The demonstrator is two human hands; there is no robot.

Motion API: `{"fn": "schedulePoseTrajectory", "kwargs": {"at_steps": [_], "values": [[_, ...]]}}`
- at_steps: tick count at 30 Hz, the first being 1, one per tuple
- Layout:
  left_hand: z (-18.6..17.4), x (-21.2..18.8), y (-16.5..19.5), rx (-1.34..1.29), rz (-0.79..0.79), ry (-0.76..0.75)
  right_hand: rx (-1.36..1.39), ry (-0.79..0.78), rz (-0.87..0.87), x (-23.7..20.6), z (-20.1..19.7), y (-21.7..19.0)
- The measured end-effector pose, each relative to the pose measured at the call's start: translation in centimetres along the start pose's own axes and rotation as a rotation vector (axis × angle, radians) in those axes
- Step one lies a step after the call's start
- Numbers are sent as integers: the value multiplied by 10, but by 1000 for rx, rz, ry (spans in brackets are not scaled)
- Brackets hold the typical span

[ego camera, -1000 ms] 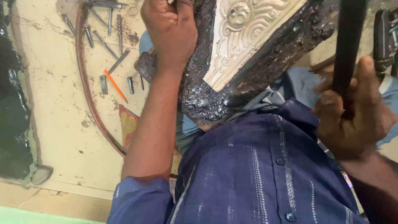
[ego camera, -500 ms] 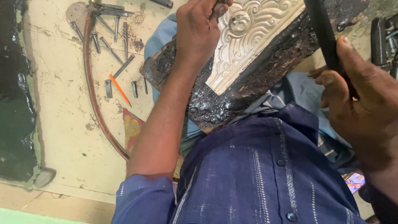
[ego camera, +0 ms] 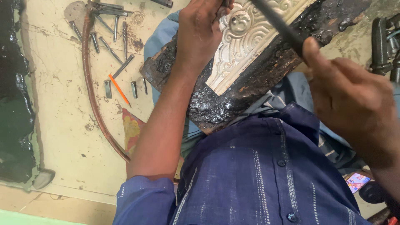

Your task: The person sits on the floor with a dark board on their lap holding a white embossed metal panel. They hold a punch against the panel with one hand and repeatedly strike it with a hammer, working the raised decorative pattern, occasionally repositioning the punch and picking up small punch bits from the floor.

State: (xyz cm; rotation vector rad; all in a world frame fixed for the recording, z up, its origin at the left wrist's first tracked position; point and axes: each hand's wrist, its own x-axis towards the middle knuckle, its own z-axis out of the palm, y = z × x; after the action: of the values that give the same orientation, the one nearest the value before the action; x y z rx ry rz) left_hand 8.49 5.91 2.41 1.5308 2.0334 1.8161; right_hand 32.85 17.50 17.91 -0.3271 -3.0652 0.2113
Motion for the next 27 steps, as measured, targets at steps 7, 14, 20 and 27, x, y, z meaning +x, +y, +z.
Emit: {"fn": "schedulePoseTrajectory", "kwargs": {"at_steps": [7, 14, 20, 27], "values": [[-1, -2, 0, 85, -33, -38, 302, 227, -14, -14, 2, 6], [-2, -1, 0, 94, -1, -20, 112, 223, -73, -11, 15, 10], [-1, -1, 1, 116, -66, 36, 119, 219, -31, -14, 17, 15], [1, 3, -4, 41, -74, 7, 384, 180, 79, -13, 10, 19]]}}
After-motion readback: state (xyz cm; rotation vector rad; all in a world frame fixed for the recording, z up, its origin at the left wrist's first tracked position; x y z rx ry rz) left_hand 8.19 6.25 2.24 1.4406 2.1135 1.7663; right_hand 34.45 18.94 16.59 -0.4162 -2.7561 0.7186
